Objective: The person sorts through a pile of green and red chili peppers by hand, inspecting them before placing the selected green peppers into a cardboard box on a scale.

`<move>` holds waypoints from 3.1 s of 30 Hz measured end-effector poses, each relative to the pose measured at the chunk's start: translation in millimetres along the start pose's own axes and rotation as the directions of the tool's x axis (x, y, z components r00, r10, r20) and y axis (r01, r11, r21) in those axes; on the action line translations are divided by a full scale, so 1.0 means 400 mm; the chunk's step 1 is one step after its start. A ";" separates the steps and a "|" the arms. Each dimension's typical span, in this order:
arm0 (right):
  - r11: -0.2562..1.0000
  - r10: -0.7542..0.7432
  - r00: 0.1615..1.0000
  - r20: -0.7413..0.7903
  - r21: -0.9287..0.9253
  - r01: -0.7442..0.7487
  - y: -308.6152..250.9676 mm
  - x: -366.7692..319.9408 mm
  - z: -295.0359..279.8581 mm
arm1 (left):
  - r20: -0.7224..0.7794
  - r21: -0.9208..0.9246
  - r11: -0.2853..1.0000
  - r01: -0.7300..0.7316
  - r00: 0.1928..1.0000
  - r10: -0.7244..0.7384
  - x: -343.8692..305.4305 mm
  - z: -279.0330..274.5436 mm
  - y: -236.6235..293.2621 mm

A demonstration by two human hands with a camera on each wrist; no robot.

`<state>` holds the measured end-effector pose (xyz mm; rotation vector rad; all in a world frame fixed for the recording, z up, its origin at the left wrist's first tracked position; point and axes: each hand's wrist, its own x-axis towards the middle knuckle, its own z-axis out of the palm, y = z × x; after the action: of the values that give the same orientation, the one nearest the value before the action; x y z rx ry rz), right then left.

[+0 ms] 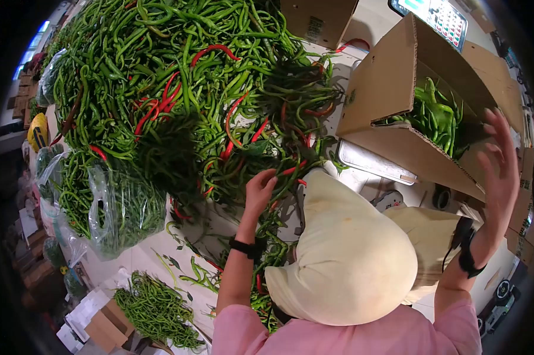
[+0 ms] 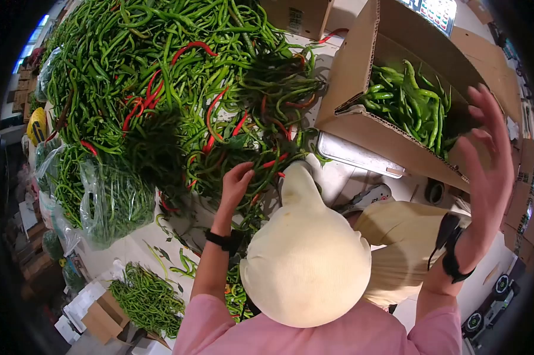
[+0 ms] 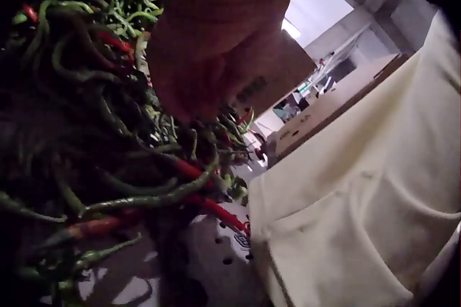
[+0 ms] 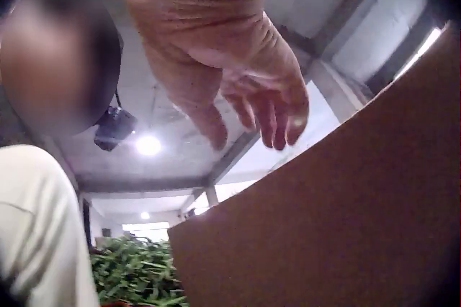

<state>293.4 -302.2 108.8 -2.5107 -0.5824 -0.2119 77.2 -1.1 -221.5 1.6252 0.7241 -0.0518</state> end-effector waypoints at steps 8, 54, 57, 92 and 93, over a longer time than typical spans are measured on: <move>0.860 -0.217 0.975 -0.048 0.464 0.214 -0.075 -0.121 0.080 | 0.019 0.579 0.681 -0.448 0.843 0.538 0.241 0.110 0.001; 0.673 -0.060 0.626 0.777 0.494 -0.550 0.020 -0.192 0.561 | 0.077 -0.313 0.935 0.166 0.986 -0.149 0.024 -0.025 0.021; 0.668 -0.035 0.604 0.796 0.469 -0.578 0.048 -0.216 0.593 | 0.019 -0.239 0.953 0.187 0.982 -0.188 0.030 0.036 -0.046; 0.159 -0.324 0.575 0.751 0.642 -0.750 -0.027 -0.087 0.656 | -0.214 0.728 0.681 -0.074 0.920 0.328 0.095 0.092 -0.043; 0.157 -0.316 0.578 0.752 0.643 -0.750 -0.034 -0.087 0.650 | -0.236 0.717 0.694 -0.061 0.916 0.324 0.086 0.080 -0.022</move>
<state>263.5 -162.6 -111.8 -1.0957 -0.3185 1.1917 112.3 -15.8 -250.5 2.4937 0.8492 0.1404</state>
